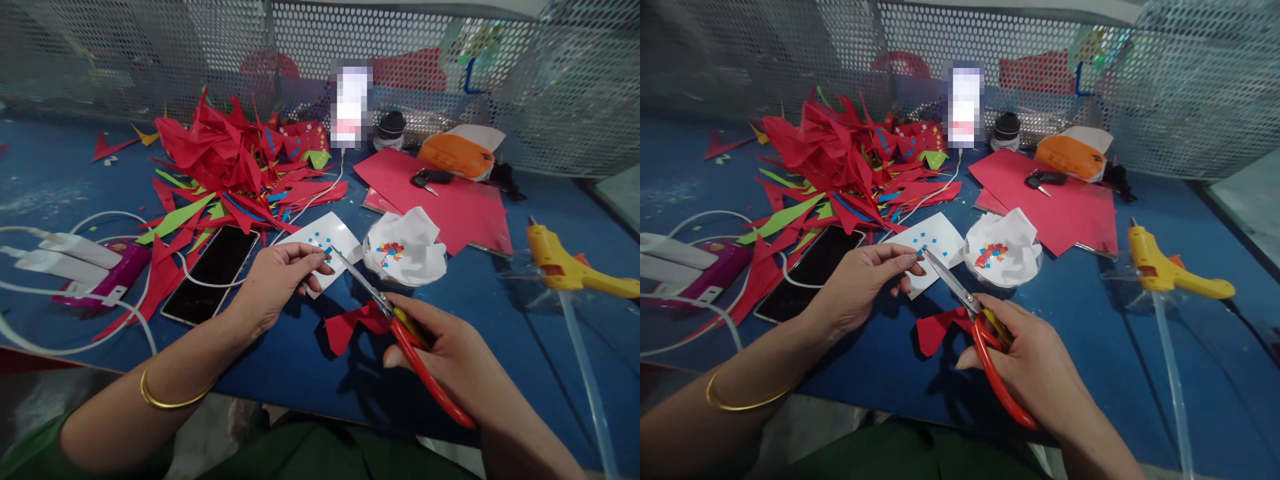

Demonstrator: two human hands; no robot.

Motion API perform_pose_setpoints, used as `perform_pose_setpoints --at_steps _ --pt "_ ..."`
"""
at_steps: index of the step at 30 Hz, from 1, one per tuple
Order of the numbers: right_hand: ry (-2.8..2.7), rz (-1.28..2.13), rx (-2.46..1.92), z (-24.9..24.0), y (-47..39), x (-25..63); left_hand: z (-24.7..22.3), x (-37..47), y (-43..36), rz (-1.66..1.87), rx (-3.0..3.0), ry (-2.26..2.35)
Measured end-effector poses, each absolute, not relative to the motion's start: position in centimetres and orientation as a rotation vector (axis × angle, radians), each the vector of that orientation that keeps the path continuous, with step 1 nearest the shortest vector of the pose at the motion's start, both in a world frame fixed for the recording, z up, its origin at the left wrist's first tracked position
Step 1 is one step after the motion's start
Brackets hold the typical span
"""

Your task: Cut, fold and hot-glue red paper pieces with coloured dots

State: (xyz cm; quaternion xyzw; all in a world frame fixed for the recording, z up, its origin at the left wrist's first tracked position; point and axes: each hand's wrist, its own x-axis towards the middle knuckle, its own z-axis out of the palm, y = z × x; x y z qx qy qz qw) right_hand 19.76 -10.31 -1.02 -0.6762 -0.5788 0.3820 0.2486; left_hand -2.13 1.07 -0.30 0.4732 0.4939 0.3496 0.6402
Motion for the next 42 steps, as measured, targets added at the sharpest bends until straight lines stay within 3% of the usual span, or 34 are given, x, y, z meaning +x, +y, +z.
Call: perform_pose_setpoints --at_steps 42 --pt "-1.689 1.108 -1.776 -0.55 -10.18 19.36 0.1 -1.78 0.69 0.742 1.166 1.161"
